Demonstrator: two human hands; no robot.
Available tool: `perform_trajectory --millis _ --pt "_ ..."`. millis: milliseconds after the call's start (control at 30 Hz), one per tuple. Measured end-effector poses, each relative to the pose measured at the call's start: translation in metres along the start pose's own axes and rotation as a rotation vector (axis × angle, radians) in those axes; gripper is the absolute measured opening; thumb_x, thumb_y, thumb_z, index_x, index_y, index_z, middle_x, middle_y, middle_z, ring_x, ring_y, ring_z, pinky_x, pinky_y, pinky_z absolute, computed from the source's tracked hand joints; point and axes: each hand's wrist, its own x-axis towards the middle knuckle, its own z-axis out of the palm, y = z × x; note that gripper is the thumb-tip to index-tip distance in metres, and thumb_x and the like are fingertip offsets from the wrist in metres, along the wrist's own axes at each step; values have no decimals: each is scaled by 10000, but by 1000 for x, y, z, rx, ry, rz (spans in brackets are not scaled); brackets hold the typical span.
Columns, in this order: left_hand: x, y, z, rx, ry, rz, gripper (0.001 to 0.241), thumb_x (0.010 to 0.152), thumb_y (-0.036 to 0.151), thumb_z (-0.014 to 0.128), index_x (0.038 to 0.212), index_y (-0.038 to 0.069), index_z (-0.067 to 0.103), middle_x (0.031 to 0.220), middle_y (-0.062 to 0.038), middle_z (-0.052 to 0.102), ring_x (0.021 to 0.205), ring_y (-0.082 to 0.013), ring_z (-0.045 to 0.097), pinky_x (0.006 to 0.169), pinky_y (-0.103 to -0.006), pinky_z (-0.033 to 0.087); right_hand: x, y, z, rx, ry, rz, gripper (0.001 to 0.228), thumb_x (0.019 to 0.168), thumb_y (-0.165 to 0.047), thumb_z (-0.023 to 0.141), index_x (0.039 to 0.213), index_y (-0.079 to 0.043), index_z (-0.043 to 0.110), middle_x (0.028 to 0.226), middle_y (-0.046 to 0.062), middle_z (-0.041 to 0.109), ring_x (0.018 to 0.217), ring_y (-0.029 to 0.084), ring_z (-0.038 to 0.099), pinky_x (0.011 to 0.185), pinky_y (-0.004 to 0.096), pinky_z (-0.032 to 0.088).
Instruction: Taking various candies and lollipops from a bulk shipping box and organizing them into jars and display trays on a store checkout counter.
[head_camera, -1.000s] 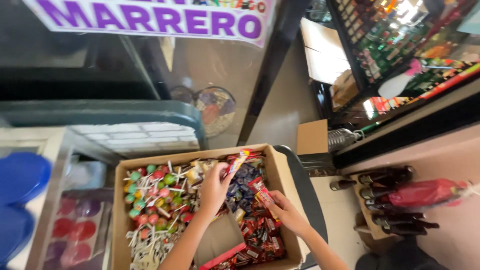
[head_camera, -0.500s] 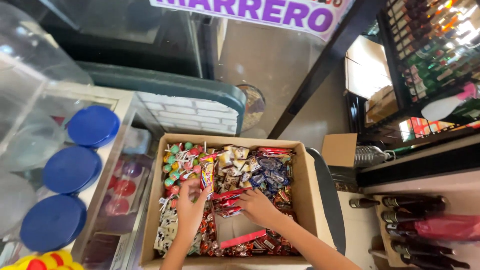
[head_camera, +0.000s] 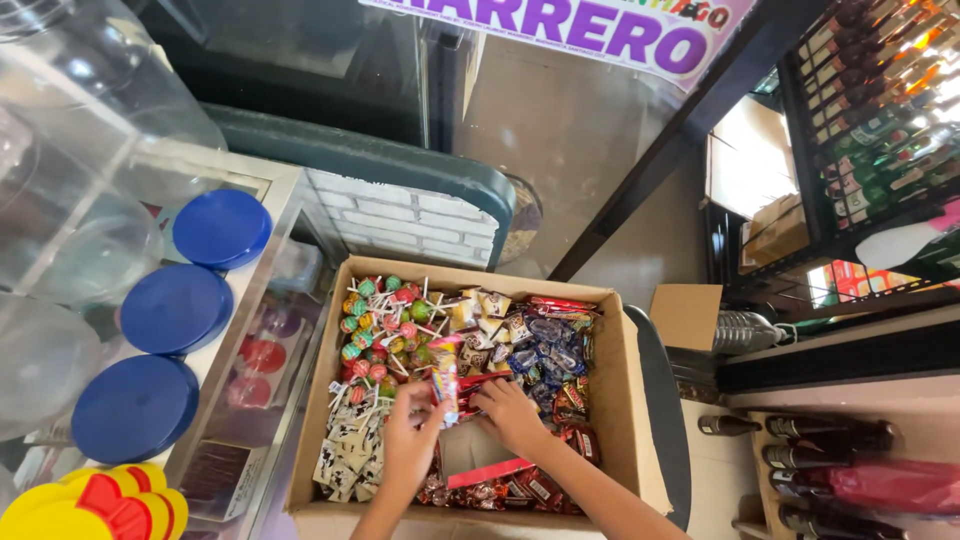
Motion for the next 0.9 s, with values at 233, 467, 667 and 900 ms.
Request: perform_trajectory --millis 233,467,667,900 --pt "-12 2 19 207 -180 -43 333 851 158 781 1119 85 597 926 -43 725 778 -147 726 685 -307 601 -24 18 -26 195 125 218 254 805 -97 780 1050 -107 717 972 73 657 966 294 618 860 418 481" --pt "-3 -29 19 846 -356 551 311 817 157 779 1070 99 608 992 -70 692 931 -274 678 718 -407 577 -44 16 -52 669 126 555 480 819 39 607 1275 -110 629 1078 39 700 938 171 673 829 293 551" --pt "6 -56 28 1150 -426 664 374 785 77 668 1158 78 637 994 -83 640 945 -264 651 691 -390 574 -50 6 -40 357 20 433 281 825 -59 742 1096 -97 682 990 71 696 939 260 652 849 381 530" --pt "6 -42 33 1345 -468 647 306 828 115 624 1132 90 636 983 -96 579 944 -269 610 778 -426 516 -45 11 -14 54 47 291 180 808 -77 753 965 -91 667 1014 113 598 974 338 602 829 449 512"
